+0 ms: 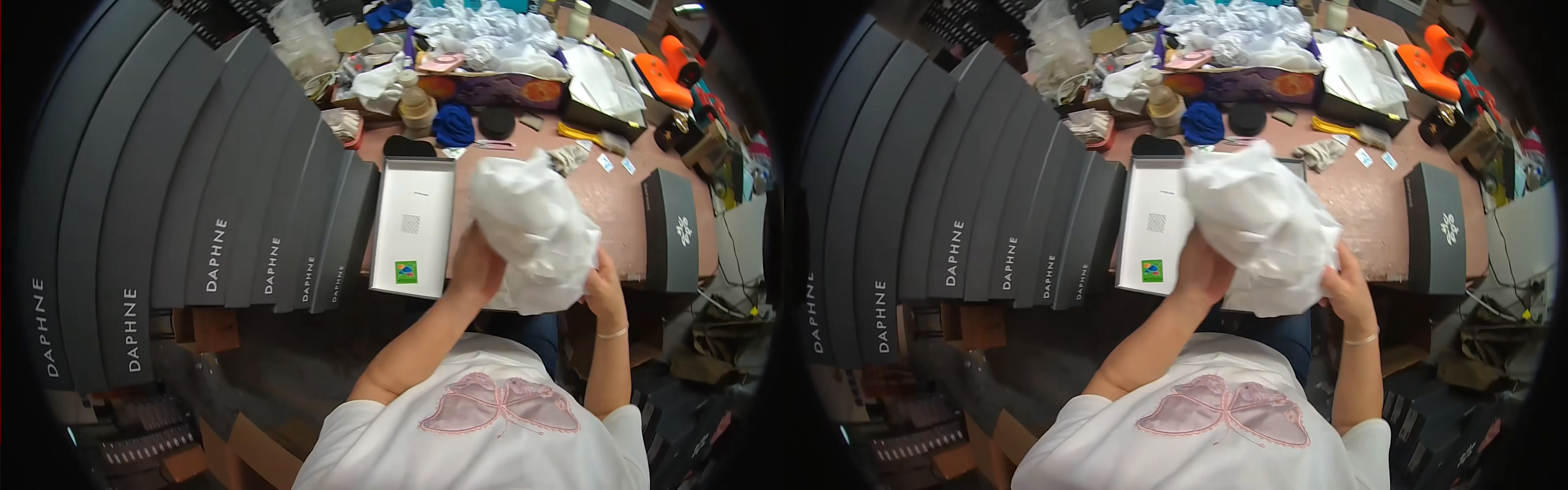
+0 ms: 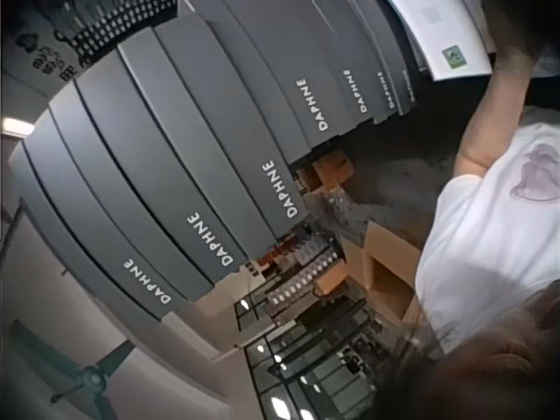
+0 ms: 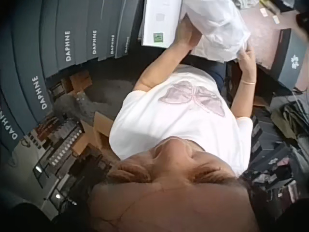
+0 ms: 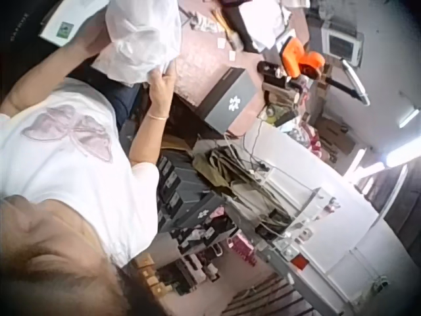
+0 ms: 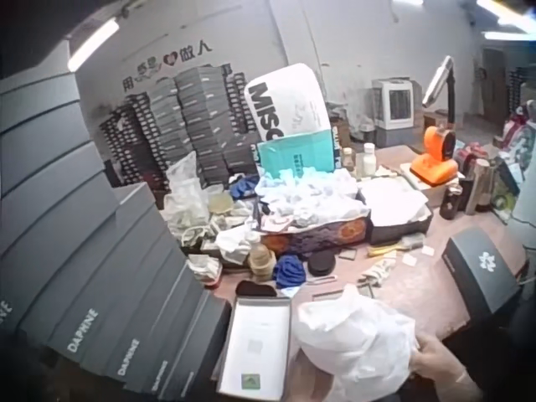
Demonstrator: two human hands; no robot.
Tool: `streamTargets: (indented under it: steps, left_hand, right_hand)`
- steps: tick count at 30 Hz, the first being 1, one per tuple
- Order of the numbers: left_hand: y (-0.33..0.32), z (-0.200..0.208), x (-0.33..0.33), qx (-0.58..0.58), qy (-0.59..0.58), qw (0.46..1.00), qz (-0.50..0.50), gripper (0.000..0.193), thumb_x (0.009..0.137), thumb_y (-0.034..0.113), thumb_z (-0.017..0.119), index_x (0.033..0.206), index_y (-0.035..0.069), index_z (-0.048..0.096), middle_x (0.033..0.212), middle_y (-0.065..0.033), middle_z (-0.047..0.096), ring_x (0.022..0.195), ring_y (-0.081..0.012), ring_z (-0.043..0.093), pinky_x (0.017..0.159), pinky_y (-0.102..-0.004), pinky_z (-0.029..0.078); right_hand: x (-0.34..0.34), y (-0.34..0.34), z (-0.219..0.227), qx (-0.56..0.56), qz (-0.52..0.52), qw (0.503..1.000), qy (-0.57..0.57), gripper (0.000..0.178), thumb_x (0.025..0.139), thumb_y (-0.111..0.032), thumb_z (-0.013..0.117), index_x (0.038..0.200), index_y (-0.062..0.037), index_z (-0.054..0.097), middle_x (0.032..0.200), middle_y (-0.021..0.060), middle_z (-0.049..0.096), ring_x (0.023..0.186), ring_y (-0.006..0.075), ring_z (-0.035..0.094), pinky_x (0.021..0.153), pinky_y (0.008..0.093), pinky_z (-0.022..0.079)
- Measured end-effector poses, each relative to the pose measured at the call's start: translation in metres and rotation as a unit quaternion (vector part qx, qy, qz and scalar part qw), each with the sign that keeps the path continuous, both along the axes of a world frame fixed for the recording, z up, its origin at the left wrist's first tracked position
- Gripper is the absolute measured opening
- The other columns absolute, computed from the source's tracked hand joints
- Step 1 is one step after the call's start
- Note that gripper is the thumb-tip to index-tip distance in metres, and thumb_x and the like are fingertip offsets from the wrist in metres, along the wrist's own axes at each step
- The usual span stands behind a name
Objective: Inspecting and packing high-heeled shoes into boxes.
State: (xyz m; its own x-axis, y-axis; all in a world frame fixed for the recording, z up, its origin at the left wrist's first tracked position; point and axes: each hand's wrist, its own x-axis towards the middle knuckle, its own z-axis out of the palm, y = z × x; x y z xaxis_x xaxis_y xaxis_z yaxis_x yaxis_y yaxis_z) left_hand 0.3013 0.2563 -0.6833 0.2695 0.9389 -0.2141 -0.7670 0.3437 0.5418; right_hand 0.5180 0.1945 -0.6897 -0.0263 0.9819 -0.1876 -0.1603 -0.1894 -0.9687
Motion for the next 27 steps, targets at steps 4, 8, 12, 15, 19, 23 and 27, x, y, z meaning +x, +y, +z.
streamTargets:
  steps: [4,8,12,15,19,23,27]
  left_hand:
    - [0.01,0.01,0.023,-0.028,-0.079,0.986,-0.144,0.055,0.101,0.049,0.034,0.139,0.01,0.042,0.136,-0.0044,0.051,0.125,-0.0195,0.048,0.106,-0.0377,0.036]
    - [0.021,0.008,0.027,-0.105,-0.126,0.972,-0.171,0.049,0.101,0.048,0.036,0.129,0.011,0.051,0.126,-0.0027,0.059,0.116,-0.0161,0.055,0.101,-0.0365,0.041]
    - [0.02,0.023,0.015,0.016,-0.115,0.981,-0.153,0.038,0.101,0.038,0.044,0.122,0.008,0.055,0.118,-0.0026,0.063,0.108,-0.0124,0.059,0.097,-0.0328,0.045]
    - [0.018,0.024,0.013,-0.026,-0.139,0.973,-0.185,0.039,0.1,0.039,0.045,0.121,0.007,0.056,0.116,-0.0021,0.063,0.107,-0.0112,0.059,0.095,-0.0318,0.047]
    - [0.016,-0.017,0.014,0.096,0.059,0.992,-0.048,0.032,0.1,0.032,0.049,0.117,0.005,0.057,0.11,-0.0034,0.064,0.101,-0.012,0.061,0.087,-0.0266,0.049]
    - [0.05,-0.007,-0.014,0.022,-0.007,0.991,0.13,0.024,0.101,0.026,0.047,0.104,0.004,0.058,0.1,-0.0039,0.064,0.097,-0.0132,0.062,0.085,-0.0279,0.05]
    - [0.072,0.078,-0.079,0.082,0.183,0.943,0.267,0.033,0.101,0.037,0.044,0.107,0.008,0.058,0.092,-0.0015,0.062,0.083,-0.0131,0.058,0.081,-0.0296,0.046]
  right_hand:
    - [0.042,-0.027,-0.005,0.016,-0.06,0.998,-0.02,0.045,0.088,-0.016,0.06,0.127,0.001,0.05,0.092,0.0036,0.064,0.058,0.0047,0.055,0.044,0.0183,0.04]
    - [0.053,-0.03,-0.012,0.054,-0.063,0.996,-0.04,0.049,0.087,-0.014,0.062,0.131,0.0026,0.047,0.116,0.0105,0.063,0.096,0.0153,0.064,0.079,0.0276,0.053]
    - [0.05,-0.019,-0.007,0.037,-0.073,0.997,0.013,0.051,0.081,-0.006,0.069,0.128,0.0036,0.052,0.123,0.0104,0.061,0.109,0.0171,0.059,0.095,0.032,0.047]
    - [0.053,-0.013,-0.011,0.023,-0.074,0.993,0.088,0.051,0.081,-0.004,0.07,0.128,0.0039,0.052,0.123,0.0107,0.061,0.109,0.0174,0.06,0.095,0.0318,0.047]
    - [0.049,-0.008,-0.002,0.053,-0.071,0.995,0.047,0.054,0.08,-0.009,0.073,0.128,0.0035,0.052,0.119,0.0104,0.063,0.101,0.0158,0.062,0.086,0.0297,0.051]
    - [0.055,-0.008,0.019,0.081,-0.023,0.996,0.015,0.063,0.079,-0.024,0.077,0.13,0.0033,0.05,0.104,0.0063,0.065,0.073,0.0086,0.062,0.056,0.0207,0.05]
    - [0.054,0.005,0.018,-0.003,-0.036,0.991,-0.128,0.066,0.078,-0.023,0.074,0.133,0.0018,0.047,0.093,0.0039,0.062,0.06,0.0052,0.054,0.045,0.0177,0.043]
